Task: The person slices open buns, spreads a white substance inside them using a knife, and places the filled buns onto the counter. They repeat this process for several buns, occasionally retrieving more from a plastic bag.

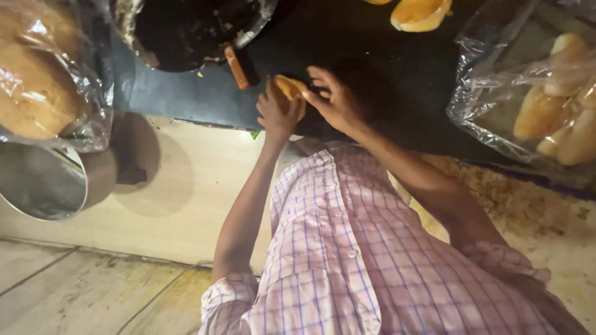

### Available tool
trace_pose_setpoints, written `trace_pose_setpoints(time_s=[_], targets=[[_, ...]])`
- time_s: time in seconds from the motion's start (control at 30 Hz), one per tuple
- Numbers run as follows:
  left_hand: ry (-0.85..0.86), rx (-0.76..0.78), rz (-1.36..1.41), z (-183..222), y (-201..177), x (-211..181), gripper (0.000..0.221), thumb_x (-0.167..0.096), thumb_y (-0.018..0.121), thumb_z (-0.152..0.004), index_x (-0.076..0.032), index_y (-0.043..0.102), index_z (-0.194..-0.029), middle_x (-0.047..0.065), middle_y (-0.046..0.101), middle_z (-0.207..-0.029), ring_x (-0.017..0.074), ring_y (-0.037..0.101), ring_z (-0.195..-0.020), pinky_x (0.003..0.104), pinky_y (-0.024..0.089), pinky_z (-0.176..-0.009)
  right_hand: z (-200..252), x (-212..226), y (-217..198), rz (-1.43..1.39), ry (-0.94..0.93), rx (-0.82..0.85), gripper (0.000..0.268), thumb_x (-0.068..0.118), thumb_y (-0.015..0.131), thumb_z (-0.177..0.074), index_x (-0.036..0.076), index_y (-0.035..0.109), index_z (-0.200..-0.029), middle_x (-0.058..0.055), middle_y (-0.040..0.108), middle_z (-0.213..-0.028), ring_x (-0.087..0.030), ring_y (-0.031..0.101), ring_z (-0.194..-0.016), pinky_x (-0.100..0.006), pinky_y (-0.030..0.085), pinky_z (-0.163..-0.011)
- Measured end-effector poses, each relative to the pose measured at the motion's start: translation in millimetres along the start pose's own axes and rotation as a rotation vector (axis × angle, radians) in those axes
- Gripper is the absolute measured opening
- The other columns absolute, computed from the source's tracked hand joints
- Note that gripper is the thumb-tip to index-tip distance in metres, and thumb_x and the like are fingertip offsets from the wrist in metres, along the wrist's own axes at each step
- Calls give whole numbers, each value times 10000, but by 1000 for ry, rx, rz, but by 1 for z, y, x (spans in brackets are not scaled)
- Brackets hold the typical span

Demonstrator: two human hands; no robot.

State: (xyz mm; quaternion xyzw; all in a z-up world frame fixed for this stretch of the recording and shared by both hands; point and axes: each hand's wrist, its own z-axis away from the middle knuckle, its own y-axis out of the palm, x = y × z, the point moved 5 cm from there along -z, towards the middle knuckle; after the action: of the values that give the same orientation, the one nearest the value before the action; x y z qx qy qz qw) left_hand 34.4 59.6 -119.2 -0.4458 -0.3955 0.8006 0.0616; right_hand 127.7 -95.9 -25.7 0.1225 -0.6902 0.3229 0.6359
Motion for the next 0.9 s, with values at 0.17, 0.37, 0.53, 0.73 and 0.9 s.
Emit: trace_pose_setpoints(time_s=[0.17,0.37,0.53,0.73,0.9], targets=[[220,-31,-145,19,-11,-4,986,-497,729,-869,-117,206,-1613,236,245,-1644,446,151,-1524,682,212,-1118,-58,59,57,210,-209,156,489,307,711,-1022,52,564,-1413,-183,725,-1219,-309,734,-1075,-398,581,-901],[386,131,-118,51,-54,16,857,-383,754,-902,-82,324,-1580,239,358,-1579,451,273,-1483,618,272,-1148,-140,43,153,686,-151,154,512,366,767,-963,46,504,-1262,-169,748,-963,-399,726,-874,-491,573,-714],[375,270,175,71,-125,37,642,-168,729,-934,-47,456,-1503,245,613,-1369,400,609,-1267,451,496,-1066,-155,-5,165,480,-79,49,557,157,746,-828,42,430,-1272,-227,729,-974,-434,712,-825,-500,575,-677],[278,109,184,68,-171,82,533,-133,682,-989,-19,488,-1472,238,645,-1336,365,646,-1226,439,526,-994,-142,17,114,267,43,-46,357,178,625,-976,112,499,-1303,-213,729,-981,-462,692,-838,-564,550,-721],[408,173,103,55,-181,99,480,-105,660,-1020,-7,486,-1456,224,640,-1351,348,654,-1216,431,538,-1009,-135,25,117,491,-268,-221,221,108,628,-1000,76,610,-1218,-224,718,-943,-458,676,-770,-547,531,-624]])
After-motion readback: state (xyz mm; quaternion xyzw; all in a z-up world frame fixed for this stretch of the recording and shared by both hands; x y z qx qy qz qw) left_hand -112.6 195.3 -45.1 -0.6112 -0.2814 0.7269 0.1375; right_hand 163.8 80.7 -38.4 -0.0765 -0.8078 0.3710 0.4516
